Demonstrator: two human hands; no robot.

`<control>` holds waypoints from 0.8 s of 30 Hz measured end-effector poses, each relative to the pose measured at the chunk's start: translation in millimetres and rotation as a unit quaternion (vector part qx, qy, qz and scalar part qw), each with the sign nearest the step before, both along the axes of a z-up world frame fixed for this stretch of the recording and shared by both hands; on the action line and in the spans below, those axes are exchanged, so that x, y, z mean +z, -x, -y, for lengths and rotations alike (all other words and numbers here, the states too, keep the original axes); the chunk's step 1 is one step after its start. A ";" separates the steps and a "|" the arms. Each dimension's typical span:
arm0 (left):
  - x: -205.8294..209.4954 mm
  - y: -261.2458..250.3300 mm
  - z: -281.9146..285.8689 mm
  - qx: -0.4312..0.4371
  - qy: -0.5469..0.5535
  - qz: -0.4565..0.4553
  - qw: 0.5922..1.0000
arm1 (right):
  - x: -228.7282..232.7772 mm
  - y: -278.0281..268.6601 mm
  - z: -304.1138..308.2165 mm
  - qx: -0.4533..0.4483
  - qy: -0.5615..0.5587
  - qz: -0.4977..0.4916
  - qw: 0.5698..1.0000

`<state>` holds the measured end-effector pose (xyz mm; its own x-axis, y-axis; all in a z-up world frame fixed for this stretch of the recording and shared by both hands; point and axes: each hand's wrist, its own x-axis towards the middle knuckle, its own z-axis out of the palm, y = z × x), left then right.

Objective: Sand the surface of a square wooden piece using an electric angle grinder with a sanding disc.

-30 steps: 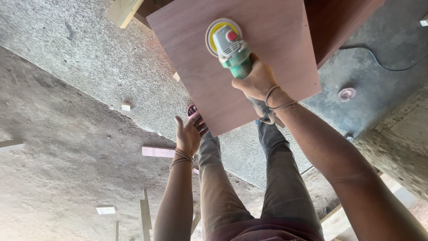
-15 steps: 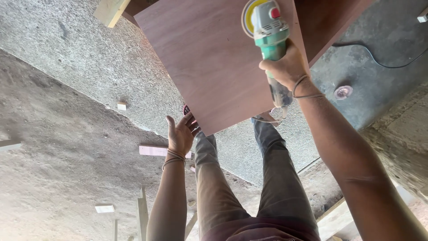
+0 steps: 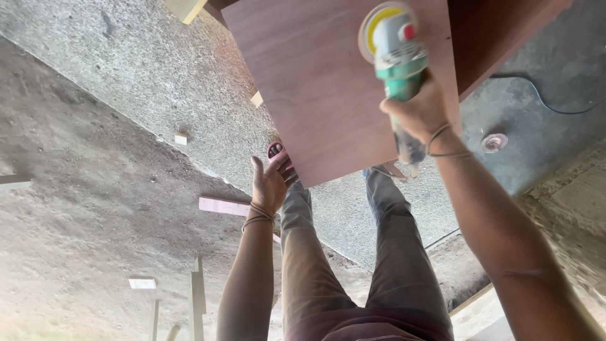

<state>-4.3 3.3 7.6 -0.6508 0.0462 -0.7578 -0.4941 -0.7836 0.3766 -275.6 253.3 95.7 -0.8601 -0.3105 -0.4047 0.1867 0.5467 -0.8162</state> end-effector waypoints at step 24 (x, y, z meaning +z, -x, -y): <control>4.7 -1.3 -0.2 -0.015 -0.017 -0.017 1.000 | -2.8 -73.7 113.8 0.151 -0.141 0.072 0.976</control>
<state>-3.0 3.5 12.3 -0.6746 0.0915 -0.7325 -0.5049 -0.7811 0.3674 -201.9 139.5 92.9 -0.6743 -0.4001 -0.6206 0.0842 0.7933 -0.6030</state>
